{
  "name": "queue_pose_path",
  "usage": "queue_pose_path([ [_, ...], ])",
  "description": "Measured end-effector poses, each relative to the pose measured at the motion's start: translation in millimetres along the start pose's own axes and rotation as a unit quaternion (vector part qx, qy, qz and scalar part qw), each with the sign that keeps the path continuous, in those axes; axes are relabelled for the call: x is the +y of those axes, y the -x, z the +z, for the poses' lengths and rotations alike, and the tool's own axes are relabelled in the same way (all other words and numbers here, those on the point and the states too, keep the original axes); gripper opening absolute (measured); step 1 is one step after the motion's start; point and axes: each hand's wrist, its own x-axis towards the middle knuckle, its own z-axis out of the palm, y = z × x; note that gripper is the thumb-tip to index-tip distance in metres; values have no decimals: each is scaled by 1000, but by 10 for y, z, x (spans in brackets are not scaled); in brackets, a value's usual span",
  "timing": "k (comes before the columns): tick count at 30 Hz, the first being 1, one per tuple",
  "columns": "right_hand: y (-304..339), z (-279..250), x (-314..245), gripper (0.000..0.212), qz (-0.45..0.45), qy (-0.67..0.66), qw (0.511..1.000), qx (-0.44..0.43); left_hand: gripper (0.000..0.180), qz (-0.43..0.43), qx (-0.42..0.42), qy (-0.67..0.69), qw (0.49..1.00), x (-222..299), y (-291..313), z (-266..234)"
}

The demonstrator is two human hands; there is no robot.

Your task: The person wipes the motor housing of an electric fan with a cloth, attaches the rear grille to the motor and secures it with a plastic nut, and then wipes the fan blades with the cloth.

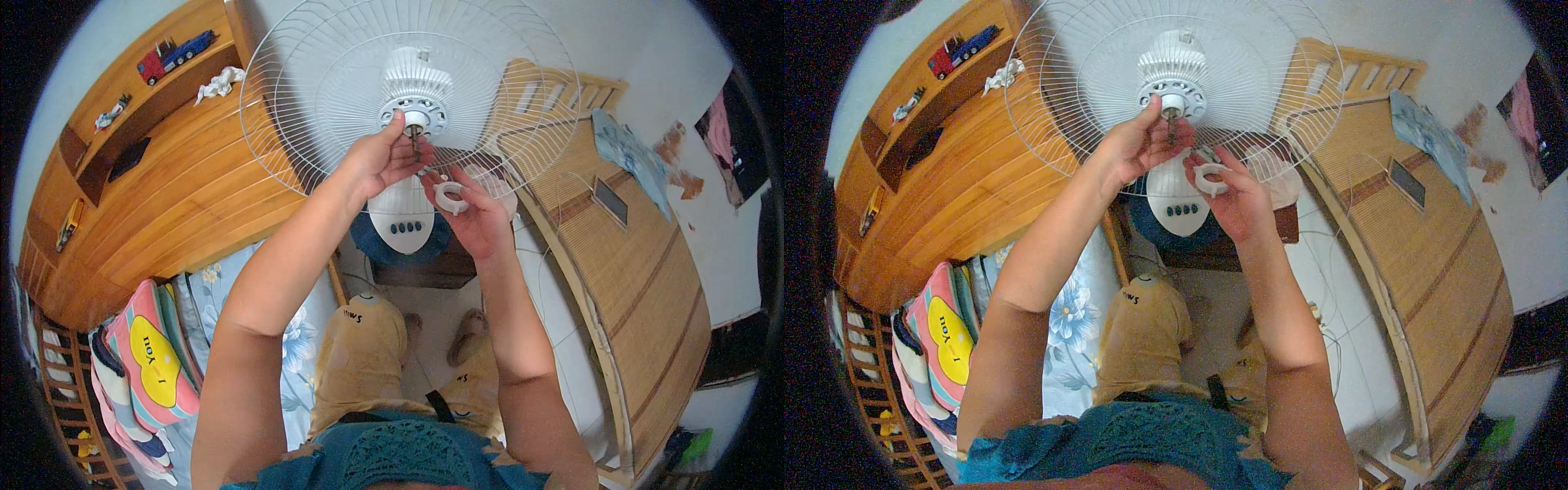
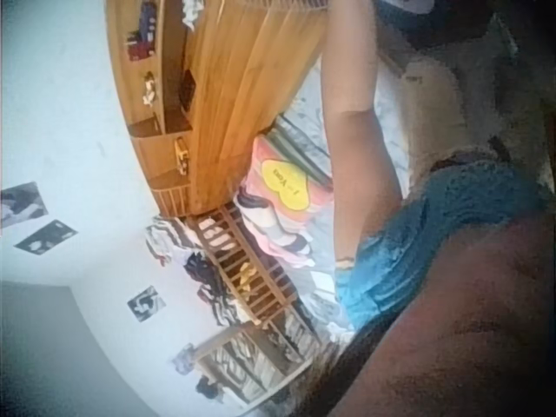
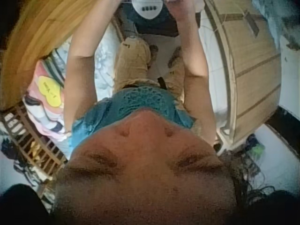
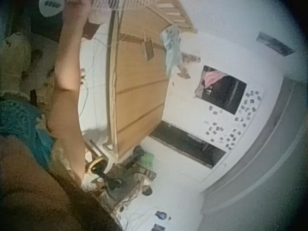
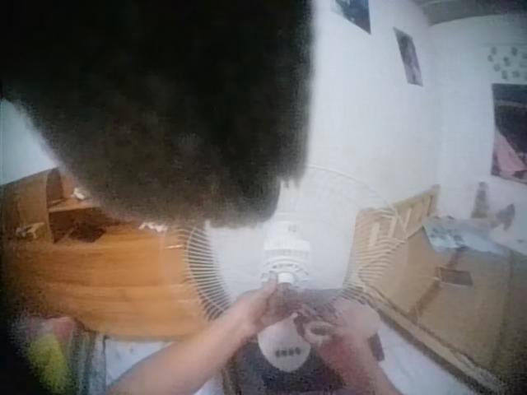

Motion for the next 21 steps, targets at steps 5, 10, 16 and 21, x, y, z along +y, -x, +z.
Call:
queue_pose_path([
  [5,88,5,-4,45,-3,-13,997,-72,50,8,-3,-19,1000,-11,7,28],
  [10,63,-10,25,39,17,36,994,-98,49,-6,0,-18,1000,8,-3,10],
  [16,178,236,44,33,-18,145,989,-31,49,-6,3,-14,1000,7,23,2],
  [21,36,146,74,28,-232,378,896,-9,47,-7,12,-15,1000,5,33,47],
])
